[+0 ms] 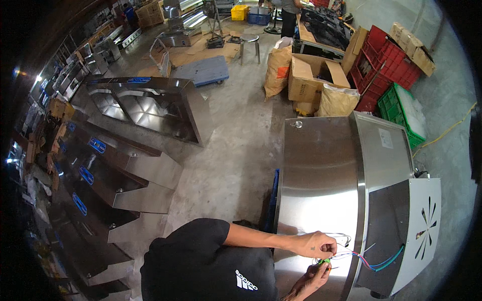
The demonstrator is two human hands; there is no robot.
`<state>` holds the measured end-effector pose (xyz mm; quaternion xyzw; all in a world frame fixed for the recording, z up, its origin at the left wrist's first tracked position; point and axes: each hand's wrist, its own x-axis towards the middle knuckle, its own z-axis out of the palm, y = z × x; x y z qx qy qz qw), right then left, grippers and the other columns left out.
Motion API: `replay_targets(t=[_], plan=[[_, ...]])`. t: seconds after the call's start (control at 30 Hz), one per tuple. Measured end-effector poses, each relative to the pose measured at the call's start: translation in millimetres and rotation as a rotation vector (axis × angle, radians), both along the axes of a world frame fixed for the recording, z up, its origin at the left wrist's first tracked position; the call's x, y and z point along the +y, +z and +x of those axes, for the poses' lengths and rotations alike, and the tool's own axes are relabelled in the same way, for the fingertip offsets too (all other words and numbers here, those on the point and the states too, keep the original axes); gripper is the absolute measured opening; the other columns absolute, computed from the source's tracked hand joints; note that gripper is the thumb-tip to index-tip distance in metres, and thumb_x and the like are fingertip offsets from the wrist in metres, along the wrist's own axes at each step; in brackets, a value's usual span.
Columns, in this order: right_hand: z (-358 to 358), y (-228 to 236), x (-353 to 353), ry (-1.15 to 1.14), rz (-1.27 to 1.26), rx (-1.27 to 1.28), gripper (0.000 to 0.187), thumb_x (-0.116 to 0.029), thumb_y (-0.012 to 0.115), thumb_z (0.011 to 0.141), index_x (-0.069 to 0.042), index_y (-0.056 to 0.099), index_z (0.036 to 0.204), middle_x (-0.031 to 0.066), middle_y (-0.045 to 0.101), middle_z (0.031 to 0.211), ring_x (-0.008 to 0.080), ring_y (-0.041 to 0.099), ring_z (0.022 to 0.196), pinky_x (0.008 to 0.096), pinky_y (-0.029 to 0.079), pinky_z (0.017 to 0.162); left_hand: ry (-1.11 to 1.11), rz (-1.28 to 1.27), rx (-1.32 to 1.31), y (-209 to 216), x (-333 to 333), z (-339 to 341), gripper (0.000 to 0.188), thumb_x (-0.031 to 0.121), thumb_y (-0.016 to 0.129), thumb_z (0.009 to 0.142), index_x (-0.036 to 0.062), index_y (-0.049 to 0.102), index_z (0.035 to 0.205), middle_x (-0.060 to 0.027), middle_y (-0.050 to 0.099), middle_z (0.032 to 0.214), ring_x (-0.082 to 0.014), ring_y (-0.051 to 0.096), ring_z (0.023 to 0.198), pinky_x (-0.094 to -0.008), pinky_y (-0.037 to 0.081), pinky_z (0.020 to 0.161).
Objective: The person connects multiple colored wires to a green terminal block on a stainless steel appliance. They use a screwdriver to tighten the terminals and pliers to trim excess wire, then tuck the wires into the unit.
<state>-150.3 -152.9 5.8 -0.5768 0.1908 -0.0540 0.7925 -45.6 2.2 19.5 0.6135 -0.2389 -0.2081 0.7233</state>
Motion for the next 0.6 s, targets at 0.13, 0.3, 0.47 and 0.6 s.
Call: replay_targets(t=[0.13, 0.3, 0.47, 0.6], plan=[[2.5, 1.8, 4.3, -0.148, -0.004, 0.047, 0.02, -0.024, 0.066, 0.107, -0.005, 0.061, 0.109, -0.006, 0.048, 0.082, 0.0025, 0.04, 0.068, 0.0219, 0.032, 0.059, -0.128, -0.032, 0.025, -11.5, -2.2, 1.1, 0.039, 0.034, 0.064, 0.107, -0.0029, 0.065, 0.119, -0.0138, 0.07, 0.113, -0.021, 0.067, 0.106, -0.0378, 0.06, 0.088], [12.4, 22.5, 13.7, -0.223, 0.095, 0.147, 0.02, -0.015, 0.064, 0.107, -0.002, 0.065, 0.122, 0.0017, 0.067, 0.102, 0.0085, 0.06, 0.084, 0.0202, 0.046, 0.071, -0.18, 0.011, 0.114, 3.3, 4.1, 7.3, 0.045, 0.022, 0.073, 0.101, -0.0005, 0.06, 0.138, -0.0146, 0.07, 0.121, -0.0202, 0.069, 0.109, -0.0357, 0.058, 0.094], [33.2, 40.7, 27.8, -0.193, -0.195, 0.133, 0.05, -0.037, 0.056, 0.11, -0.006, 0.045, 0.147, 0.0025, 0.058, 0.096, 0.0093, 0.047, 0.079, 0.0263, 0.043, 0.072, -0.116, 0.035, 0.353, 17.2, 9.1, 37.1, 0.033, 0.003, 0.071, 0.101, -0.0055, 0.059, 0.13, -0.0104, 0.069, 0.118, -0.0135, 0.069, 0.104, -0.0272, 0.057, 0.091], [19.9, 67.8, 41.0, -0.243, -0.633, 0.12, 0.031, -0.025, 0.052, 0.112, 0.002, 0.062, 0.123, 0.0129, 0.066, 0.098, 0.0191, 0.061, 0.084, 0.034, 0.053, 0.081, -0.137, 0.002, 0.352, 21.7, 19.3, 41.1, 0.033, 0.005, 0.073, 0.1, -0.0046, 0.058, 0.128, -0.0165, 0.072, 0.12, -0.0173, 0.07, 0.111, -0.0297, 0.057, 0.097]])
